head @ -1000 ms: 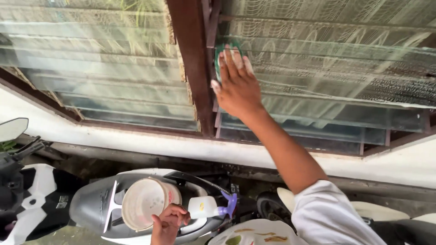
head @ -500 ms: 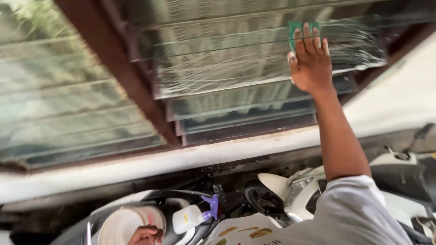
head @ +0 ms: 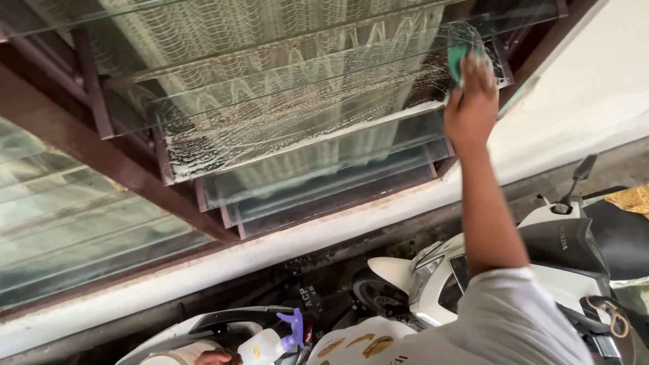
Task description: Cleaning individual glass panes of a louvered window using a spray bottle, sponge, and squeegee.
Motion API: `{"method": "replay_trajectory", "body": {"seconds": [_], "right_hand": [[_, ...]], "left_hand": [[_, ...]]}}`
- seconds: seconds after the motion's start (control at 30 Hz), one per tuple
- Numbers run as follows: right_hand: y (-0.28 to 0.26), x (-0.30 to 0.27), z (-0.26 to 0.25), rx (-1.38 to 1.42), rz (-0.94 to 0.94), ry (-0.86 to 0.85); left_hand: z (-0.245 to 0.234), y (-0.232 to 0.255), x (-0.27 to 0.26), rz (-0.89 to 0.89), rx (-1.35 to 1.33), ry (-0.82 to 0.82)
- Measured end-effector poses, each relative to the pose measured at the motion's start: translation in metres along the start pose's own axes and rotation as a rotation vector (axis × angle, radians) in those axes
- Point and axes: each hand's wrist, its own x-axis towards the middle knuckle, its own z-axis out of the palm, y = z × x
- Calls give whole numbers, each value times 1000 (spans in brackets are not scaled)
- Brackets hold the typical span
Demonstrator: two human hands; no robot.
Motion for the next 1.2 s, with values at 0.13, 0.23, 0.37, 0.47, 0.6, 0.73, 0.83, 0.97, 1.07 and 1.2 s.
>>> {"method": "replay_trajectory", "body": {"seconds": [0.13,0.23,0.37,0.47,0.6,0.73,0.83,0.97,1.07,1.2], "right_hand": [[31,-60,19,124,90,172],[22,-57,-4,297,404,536],[-3,-12,-39,1303,1242,604],[29,-18,-22,1397,771,376],[62,-25,-3,1412,-101,7],[-9,12,-53,2275,1471,998],[25,-8,-24,2539,674,65],[-9,15,-34,2008,1539,639],[-42,30,-37,1543,1653,588],[-80,30,-33,1435,1531,483]], "left_hand": [[4,1,3,-18,17,-23],[4,2,5,-28,38,-45],[4,2,8,-26,-7,-64],[2,3,5,-48,-76,-64],[-12,0,1,-48,-162,-121],[-30,-7,-1,-147,-420,-113],[-28,-8,4,-99,-482,-134],[-19,2,7,-21,-457,-160],[-11,4,9,2,-442,-131],[-5,9,0,-33,-298,21]]}}
